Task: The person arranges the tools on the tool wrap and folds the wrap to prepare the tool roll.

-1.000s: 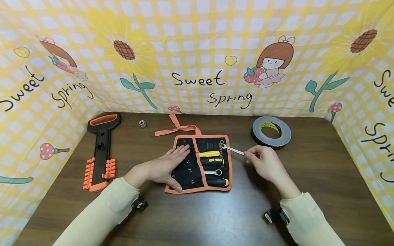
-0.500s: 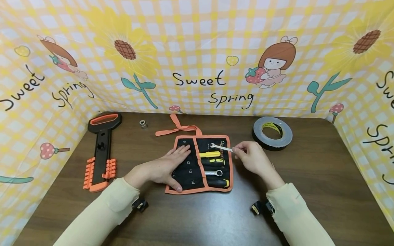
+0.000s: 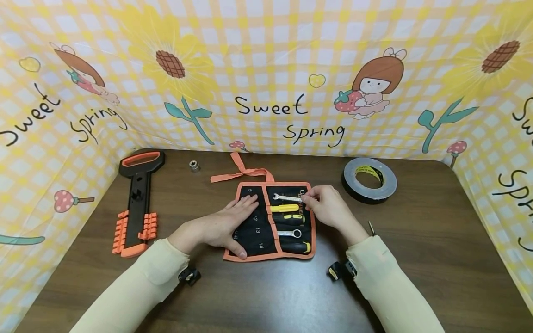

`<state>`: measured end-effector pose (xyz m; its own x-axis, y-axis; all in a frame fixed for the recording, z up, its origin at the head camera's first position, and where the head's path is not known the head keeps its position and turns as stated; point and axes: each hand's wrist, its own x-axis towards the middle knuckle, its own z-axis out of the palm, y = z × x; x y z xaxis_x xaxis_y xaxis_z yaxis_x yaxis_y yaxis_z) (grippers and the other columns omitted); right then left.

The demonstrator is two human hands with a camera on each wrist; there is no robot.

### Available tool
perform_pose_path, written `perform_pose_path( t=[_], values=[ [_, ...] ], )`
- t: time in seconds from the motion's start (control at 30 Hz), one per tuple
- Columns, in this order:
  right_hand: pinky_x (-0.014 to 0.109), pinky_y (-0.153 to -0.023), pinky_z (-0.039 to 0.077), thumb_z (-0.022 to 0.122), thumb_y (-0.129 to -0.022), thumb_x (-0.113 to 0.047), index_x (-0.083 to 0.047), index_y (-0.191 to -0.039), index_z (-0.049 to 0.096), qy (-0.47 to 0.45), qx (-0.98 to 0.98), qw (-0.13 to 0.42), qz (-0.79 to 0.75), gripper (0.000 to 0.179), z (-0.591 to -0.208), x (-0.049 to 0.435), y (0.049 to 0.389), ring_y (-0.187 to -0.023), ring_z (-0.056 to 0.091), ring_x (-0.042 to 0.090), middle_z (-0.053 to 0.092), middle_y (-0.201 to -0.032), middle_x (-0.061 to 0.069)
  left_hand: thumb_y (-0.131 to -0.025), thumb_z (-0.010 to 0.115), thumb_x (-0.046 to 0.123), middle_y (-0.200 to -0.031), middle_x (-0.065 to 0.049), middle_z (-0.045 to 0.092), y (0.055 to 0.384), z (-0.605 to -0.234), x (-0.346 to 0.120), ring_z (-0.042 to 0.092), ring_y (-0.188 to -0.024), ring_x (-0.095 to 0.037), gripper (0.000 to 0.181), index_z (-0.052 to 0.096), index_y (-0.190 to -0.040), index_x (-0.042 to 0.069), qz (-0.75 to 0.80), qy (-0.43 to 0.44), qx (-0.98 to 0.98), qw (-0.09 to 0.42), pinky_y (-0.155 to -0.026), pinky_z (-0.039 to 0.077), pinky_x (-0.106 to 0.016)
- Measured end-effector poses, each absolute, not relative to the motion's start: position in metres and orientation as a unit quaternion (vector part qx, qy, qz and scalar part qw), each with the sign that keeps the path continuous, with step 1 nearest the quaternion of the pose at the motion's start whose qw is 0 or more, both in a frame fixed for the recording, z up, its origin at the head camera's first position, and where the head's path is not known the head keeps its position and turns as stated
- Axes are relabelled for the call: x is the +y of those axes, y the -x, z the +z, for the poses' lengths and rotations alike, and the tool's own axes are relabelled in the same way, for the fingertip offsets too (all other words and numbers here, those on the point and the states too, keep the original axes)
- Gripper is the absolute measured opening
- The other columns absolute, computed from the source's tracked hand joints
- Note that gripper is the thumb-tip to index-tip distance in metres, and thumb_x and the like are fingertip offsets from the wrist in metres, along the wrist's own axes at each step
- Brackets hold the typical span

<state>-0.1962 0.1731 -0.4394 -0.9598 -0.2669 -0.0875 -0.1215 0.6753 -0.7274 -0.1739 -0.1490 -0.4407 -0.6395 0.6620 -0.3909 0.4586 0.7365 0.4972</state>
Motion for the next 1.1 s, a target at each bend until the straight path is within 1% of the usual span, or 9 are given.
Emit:
perform_pose_path(
  t=[0.1, 0.17, 0.4, 0.63, 0.87, 0.97, 1.1],
  values=[
    [0.029, -0.063, 0.045, 0.066, -0.107, -0.016, -0.002, -0.096, 0.077, 0.108, 0.913, 0.101, -0.381, 0.021, -0.44, 0.168, 0.201, -0.069, 0.054, 0.017, 0.069, -0.079, 0.008, -0.08, 0.092, 0.057, -0.184, -0.005, -0.006, 0.173, -0.441, -0.148, -0.007, -0.171, -0.026, 0.135, 0.009, -0.175, 0.009, 0.178, -0.314, 0.888, 0.284, -0.139, 0.0, -0.051],
    [0.03, -0.066, 0.047, 0.067, -0.107, -0.017, -0.002, -0.097, 0.079, 0.106, 0.916, 0.101, -0.374, 0.021, -0.439, 0.166, 0.202, -0.072, 0.056, 0.016, 0.071, -0.081, 0.006, -0.08, 0.092, 0.057, -0.184, -0.005, -0.005, 0.174, -0.442, -0.148, -0.007, -0.171, -0.026, 0.135, 0.01, -0.175, 0.009, 0.18, -0.314, 0.888, 0.283, -0.139, 0.001, -0.051],
    [0.031, -0.067, 0.049, 0.072, -0.104, -0.019, -0.005, -0.097, 0.082, 0.107, 0.923, 0.103, -0.355, 0.019, -0.439, 0.162, 0.206, -0.075, 0.06, 0.018, 0.075, -0.085, 0.007, -0.079, 0.092, 0.059, -0.184, -0.006, -0.006, 0.176, -0.445, -0.15, -0.007, -0.171, -0.027, 0.136, 0.01, -0.175, 0.008, 0.194, -0.317, 0.883, 0.285, -0.139, 0.0, -0.053],
    [0.032, -0.078, 0.051, 0.076, -0.101, -0.024, -0.009, -0.1, 0.085, 0.093, 0.929, 0.103, -0.343, 0.018, -0.441, 0.157, 0.208, -0.092, 0.065, 0.023, 0.078, -0.101, 0.009, -0.074, 0.092, 0.065, -0.185, -0.005, -0.006, 0.18, -0.459, -0.155, -0.008, -0.171, -0.029, 0.14, 0.009, -0.175, 0.013, 0.224, -0.321, 0.876, 0.281, -0.138, -0.001, -0.057],
    [0.031, -0.074, 0.052, 0.075, -0.101, -0.022, -0.007, -0.102, 0.085, 0.101, 0.925, 0.105, -0.351, 0.018, -0.445, 0.151, 0.212, -0.088, 0.064, 0.022, 0.077, -0.098, 0.009, -0.075, 0.093, 0.063, -0.185, -0.006, -0.005, 0.18, -0.458, -0.154, -0.007, -0.171, -0.03, 0.139, 0.011, -0.175, 0.011, 0.223, -0.319, 0.877, 0.28, -0.138, 0.0, -0.056],
    [0.031, -0.075, 0.051, 0.073, -0.102, -0.02, -0.005, -0.107, 0.084, 0.113, 0.926, 0.097, -0.348, 0.019, -0.447, 0.151, 0.212, -0.087, 0.063, 0.022, 0.076, -0.101, 0.011, -0.076, 0.091, 0.064, -0.185, -0.007, -0.004, 0.18, -0.459, -0.155, -0.006, -0.171, -0.03, 0.138, 0.011, -0.175, 0.01, 0.219, -0.322, 0.879, 0.277, -0.138, 0.0, -0.054],
    [0.032, -0.073, 0.05, 0.071, -0.104, -0.014, -0.003, -0.121, 0.081, 0.129, 0.926, 0.091, -0.342, 0.023, -0.446, 0.154, 0.211, -0.085, 0.063, 0.022, 0.074, -0.105, 0.014, -0.079, 0.091, 0.061, -0.185, -0.007, -0.004, 0.177, -0.453, -0.152, -0.006, -0.171, -0.028, 0.135, 0.011, -0.174, 0.009, 0.206, -0.317, 0.883, 0.279, -0.139, 0.0, -0.052]
  ],
)
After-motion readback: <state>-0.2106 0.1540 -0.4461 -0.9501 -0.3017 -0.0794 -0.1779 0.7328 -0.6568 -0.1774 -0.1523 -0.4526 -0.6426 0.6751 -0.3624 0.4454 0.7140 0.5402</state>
